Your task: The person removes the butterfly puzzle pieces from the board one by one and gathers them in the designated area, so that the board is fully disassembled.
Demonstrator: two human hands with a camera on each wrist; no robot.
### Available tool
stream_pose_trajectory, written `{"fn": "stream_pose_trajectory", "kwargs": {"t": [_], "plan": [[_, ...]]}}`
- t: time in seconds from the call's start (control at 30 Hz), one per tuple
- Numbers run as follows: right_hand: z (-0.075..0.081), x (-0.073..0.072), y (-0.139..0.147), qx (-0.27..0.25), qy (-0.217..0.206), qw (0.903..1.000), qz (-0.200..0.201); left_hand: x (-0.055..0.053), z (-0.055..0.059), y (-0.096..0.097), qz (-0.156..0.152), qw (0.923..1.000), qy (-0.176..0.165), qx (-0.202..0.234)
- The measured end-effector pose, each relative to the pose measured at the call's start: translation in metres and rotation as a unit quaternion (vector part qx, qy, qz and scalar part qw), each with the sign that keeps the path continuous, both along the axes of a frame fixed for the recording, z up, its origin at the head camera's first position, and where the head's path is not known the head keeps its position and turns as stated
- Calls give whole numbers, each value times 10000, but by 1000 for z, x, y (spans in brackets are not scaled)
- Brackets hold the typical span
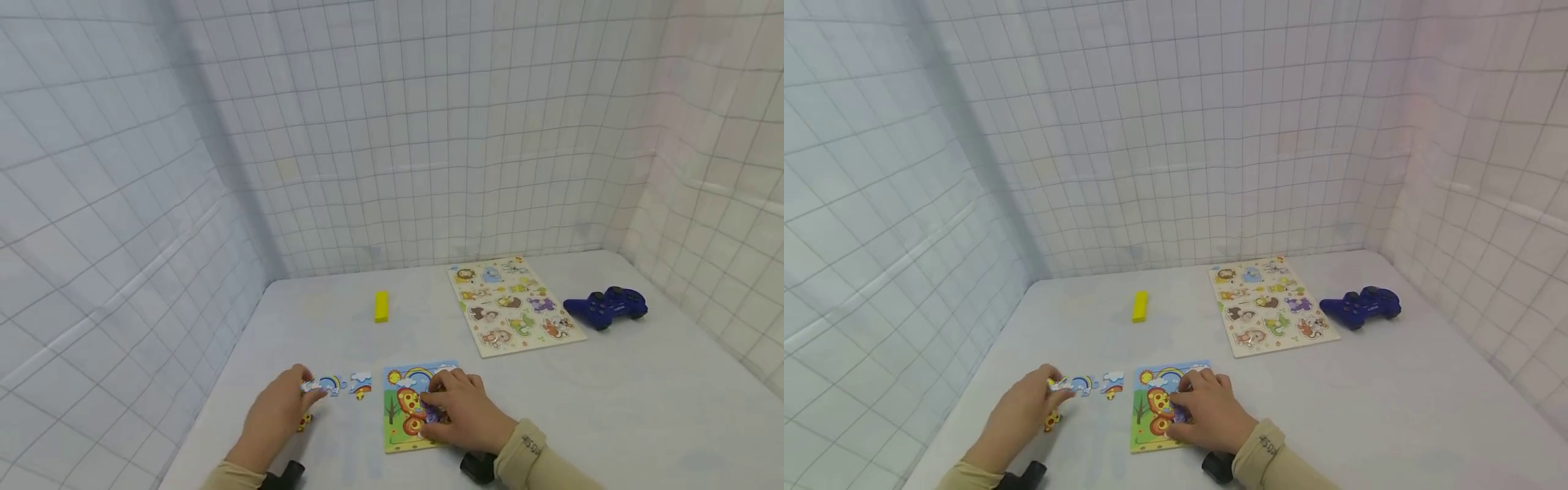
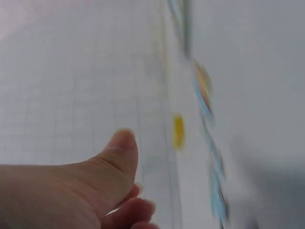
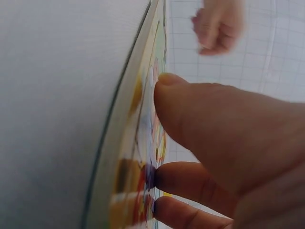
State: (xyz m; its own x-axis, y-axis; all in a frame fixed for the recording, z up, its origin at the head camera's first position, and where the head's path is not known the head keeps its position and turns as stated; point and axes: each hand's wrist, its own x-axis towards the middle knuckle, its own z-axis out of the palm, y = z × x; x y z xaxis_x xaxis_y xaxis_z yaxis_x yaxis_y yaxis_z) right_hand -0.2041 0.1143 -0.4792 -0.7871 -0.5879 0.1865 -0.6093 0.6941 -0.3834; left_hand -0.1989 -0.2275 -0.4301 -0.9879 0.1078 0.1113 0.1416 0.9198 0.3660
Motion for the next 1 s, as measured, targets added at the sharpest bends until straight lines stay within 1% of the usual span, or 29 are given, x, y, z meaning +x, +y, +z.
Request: {"fn": "stream_pose_trajectory", "kwargs": {"t": [0.03, 0.07, 0.1, 0.13, 0.17, 0.2, 0.23, 0.27, 0.3, 0.37, 0.43, 0.5, 0.57, 0.67, 0.77, 1.0], "plan": [[0, 0, 1, 15, 7, 10000, -18, 1, 3, 15, -344, 9990, 154, 234], [0, -1, 1, 13, 30, 10000, -32, 1, 5, 31, -744, 9958, 216, 486], [0, -1, 2, 12, 57, 10000, -44, 0, 6, 46, -1183, 9903, 246, 680], [0, -1, 2, 11, 80, 10000, -57, -2, 6, 60, -1563, 9839, 195, 840], [0, -1, 3, 8, 109, 9999, -57, -3, 7, 73, -1876, 9780, 59, 912], [0, -1, 3, -6, 109, 9999, -45, -5, 5, 84, -2119, 9730, -74, 911], [0, -1, 3, -27, 86, 10000, -38, -8, 2, 94, -2287, 9700, -172, 812], [0, -1, 3, -52, 58, 10000, -28, -12, -2, 102, -2356, 9691, -234, 697], [0, -1, 2, -68, 37, 10000, -26, -15, -8, 108, -2368, 9694, -294, 569], [-1, 0, 1, -110, 14, 9999, -6, -21, -20, 118, -2276, 9720, -381, 438], [-1, 1, 2, -186, -37, 9998, 27, -25, -32, 123, -2068, 9767, -382, 422], [1, 0, 5, -242, -81, 9997, 5, -28, -40, 125, -1894, 9798, -287, 580], [2, -1, 8, -313, -178, 9993, -67, -28, -46, 123, -1798, 9806, -167, 767], [5, -3, 14, -329, -287, 9985, -333, -27, -49, 120, -1773, 9799, 7, 916], [9, -3, 17, -287, -247, 9981, -478, -26, -50, 119, -1753, 9793, 59, 1007], [12, 0, 18, -121, -60, 9994, -310, -23, -49, 123, -1626, 9831, 45, 843]]}}
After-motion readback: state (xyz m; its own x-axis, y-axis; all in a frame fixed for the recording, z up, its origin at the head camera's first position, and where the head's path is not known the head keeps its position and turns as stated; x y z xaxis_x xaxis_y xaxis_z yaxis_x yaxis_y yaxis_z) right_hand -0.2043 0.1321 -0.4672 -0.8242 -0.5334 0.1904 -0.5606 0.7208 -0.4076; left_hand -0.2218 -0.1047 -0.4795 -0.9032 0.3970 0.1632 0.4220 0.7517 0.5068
